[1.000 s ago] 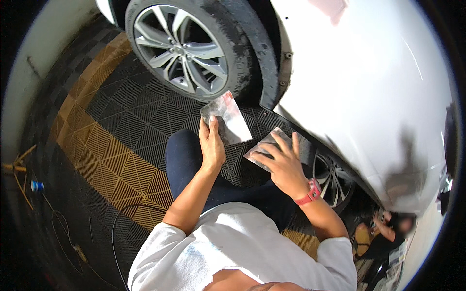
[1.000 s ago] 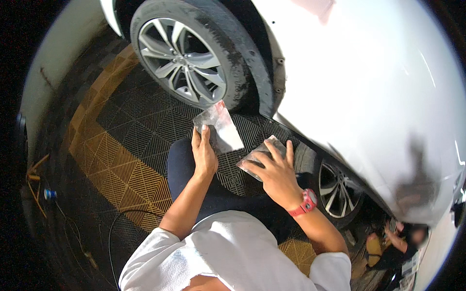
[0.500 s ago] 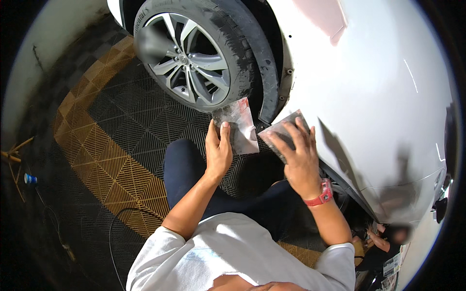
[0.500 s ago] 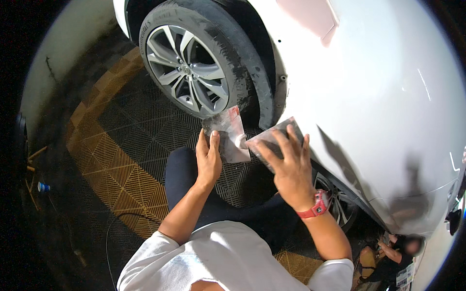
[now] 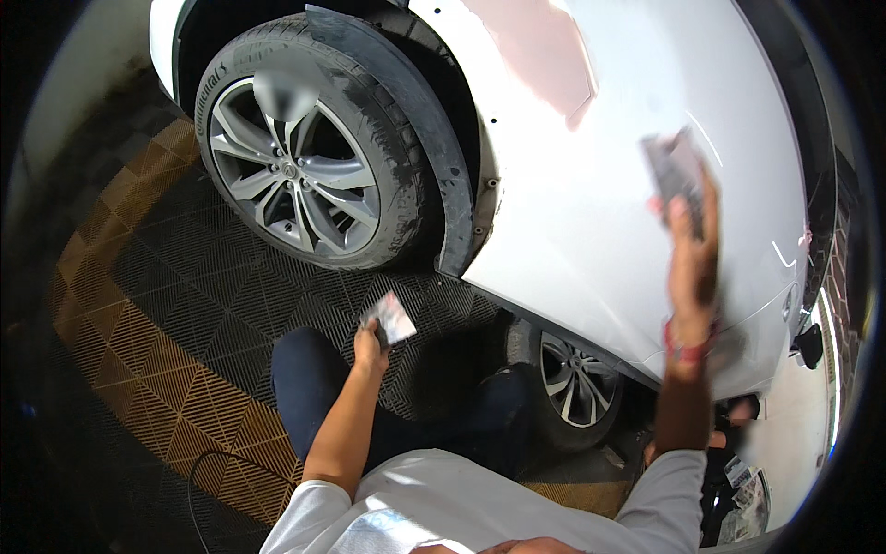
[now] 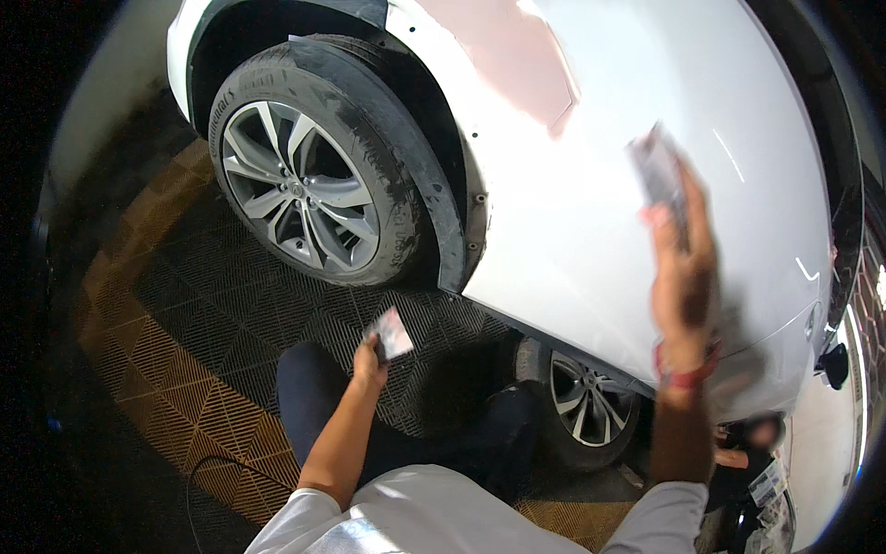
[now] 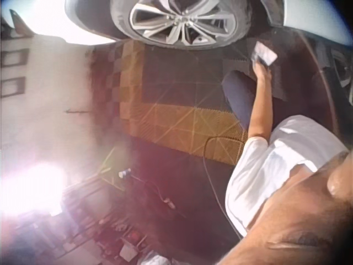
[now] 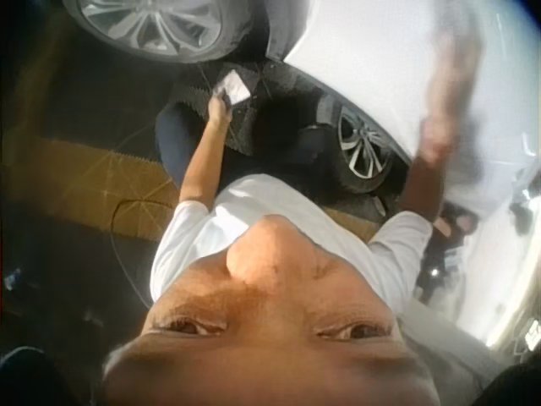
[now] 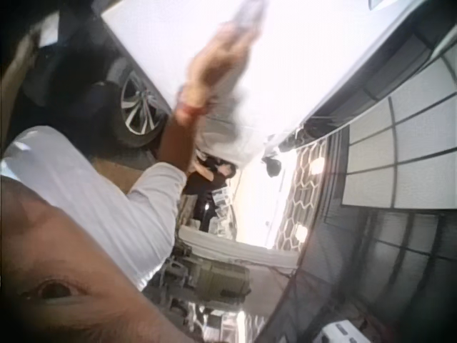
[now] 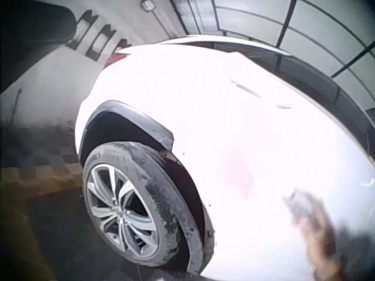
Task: The person sits on the floor and sands the front bumper of a white car using a sanding block. They move along the side of the vehicle, sanding the area around the front wheel arch and the lower bumper section.
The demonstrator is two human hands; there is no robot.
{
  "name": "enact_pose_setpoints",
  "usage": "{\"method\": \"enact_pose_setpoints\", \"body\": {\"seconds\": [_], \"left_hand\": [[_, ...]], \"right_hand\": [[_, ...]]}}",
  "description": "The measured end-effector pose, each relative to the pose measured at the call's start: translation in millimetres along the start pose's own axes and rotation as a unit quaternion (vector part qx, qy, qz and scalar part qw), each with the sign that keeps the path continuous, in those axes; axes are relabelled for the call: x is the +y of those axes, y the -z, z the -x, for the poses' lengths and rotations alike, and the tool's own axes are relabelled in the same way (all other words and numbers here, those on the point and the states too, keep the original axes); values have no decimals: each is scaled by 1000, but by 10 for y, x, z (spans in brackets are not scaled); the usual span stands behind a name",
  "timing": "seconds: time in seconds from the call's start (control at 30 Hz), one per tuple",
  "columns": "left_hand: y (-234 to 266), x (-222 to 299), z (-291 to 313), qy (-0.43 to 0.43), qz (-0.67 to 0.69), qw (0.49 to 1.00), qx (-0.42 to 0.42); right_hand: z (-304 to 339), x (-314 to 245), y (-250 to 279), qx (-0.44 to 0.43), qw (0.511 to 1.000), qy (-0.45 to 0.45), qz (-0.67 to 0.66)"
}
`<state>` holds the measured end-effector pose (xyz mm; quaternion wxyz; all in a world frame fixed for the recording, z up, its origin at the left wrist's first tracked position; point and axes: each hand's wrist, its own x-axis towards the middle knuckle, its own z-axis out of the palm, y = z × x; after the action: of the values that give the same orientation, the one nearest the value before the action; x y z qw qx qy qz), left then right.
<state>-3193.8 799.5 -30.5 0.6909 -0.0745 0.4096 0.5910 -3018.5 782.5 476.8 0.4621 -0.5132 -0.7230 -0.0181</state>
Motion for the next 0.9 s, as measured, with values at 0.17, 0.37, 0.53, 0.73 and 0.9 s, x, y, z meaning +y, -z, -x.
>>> {"method": "enact_pose_setpoints", "body": {"seconds": [0.17, 0.37, 0.53, 0.73, 0.9], "left_hand": [[-123, -270, 92, 17, -152, 988, -16], [33, -340, -250, -41, -57, 997, 12], [13, -388, -292, -37, -42, 998, -19], [42, -339, -334, -42, -50, 998, 22], [-10, -155, -178, -44, -57, 997, 8]], "right_hand": [[-958, -585, 74, -56, 676, 509, 529], [-1757, -661, -443, -188, 505, 654, 532], [-1829, -739, -721, -231, 506, 653, 513], [-1897, -798, -697, -261, 479, 642, 538], [-1857, -1072, -733, -270, 464, 650, 538]]}}
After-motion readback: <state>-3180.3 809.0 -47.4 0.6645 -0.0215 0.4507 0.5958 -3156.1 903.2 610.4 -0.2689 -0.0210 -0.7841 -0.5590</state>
